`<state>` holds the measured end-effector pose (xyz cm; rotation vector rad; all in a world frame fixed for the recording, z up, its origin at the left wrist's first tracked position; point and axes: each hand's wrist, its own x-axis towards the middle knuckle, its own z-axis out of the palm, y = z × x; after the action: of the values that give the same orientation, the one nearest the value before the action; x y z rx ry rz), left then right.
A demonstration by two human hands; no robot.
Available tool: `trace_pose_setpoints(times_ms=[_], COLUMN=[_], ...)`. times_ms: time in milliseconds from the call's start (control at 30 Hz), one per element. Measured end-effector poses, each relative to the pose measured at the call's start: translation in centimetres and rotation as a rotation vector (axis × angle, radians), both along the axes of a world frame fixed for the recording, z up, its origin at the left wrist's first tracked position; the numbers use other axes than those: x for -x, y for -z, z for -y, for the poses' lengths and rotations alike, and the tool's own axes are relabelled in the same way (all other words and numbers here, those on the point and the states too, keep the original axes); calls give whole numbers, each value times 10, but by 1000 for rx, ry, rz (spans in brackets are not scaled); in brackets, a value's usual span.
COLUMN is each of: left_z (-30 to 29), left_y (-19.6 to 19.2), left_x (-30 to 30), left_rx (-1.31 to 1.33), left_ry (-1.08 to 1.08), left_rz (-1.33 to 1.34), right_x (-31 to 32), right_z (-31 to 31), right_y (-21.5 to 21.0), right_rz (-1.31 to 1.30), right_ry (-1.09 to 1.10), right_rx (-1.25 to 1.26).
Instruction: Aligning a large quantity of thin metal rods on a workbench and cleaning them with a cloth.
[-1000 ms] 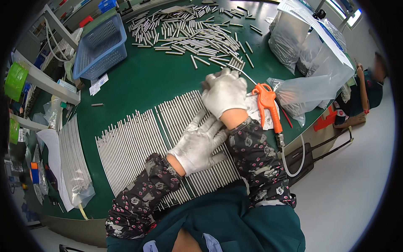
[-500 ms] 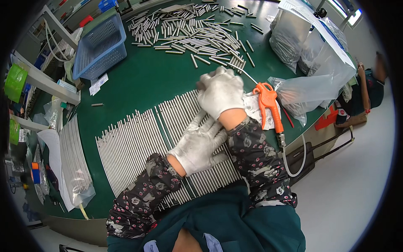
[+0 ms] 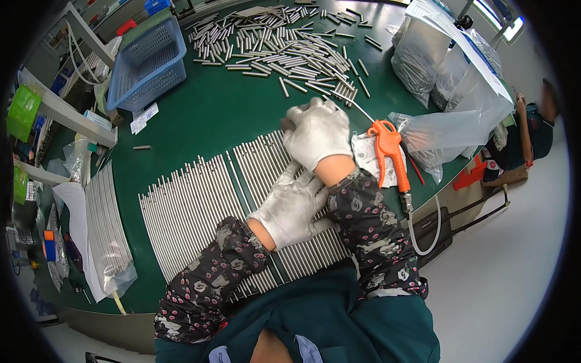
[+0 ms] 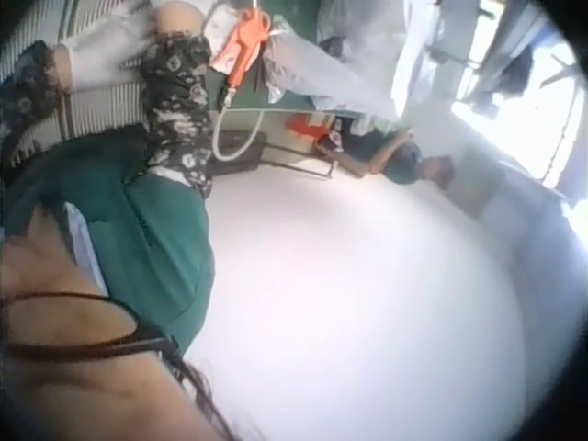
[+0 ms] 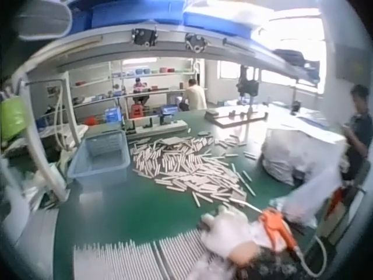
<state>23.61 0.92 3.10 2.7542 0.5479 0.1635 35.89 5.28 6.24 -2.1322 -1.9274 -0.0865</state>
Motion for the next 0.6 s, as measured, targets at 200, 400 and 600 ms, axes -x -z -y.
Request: trace_pose_setpoints(times_ms=[200, 400, 600], left_z=[0, 0, 1], left_y=[2, -1, -2], left_x=[-2, -5, -6], left_rx=[112, -4, -35], left_ry=[-28, -17, -2], left_rz=[-51, 26, 22], right_x=[13, 5, -6], right_z=[6, 6, 2], right_y=[11, 7, -4], right_rz=[-81, 2, 47], right_ry=[-110, 4, 143], right_rx=[-73, -55, -19])
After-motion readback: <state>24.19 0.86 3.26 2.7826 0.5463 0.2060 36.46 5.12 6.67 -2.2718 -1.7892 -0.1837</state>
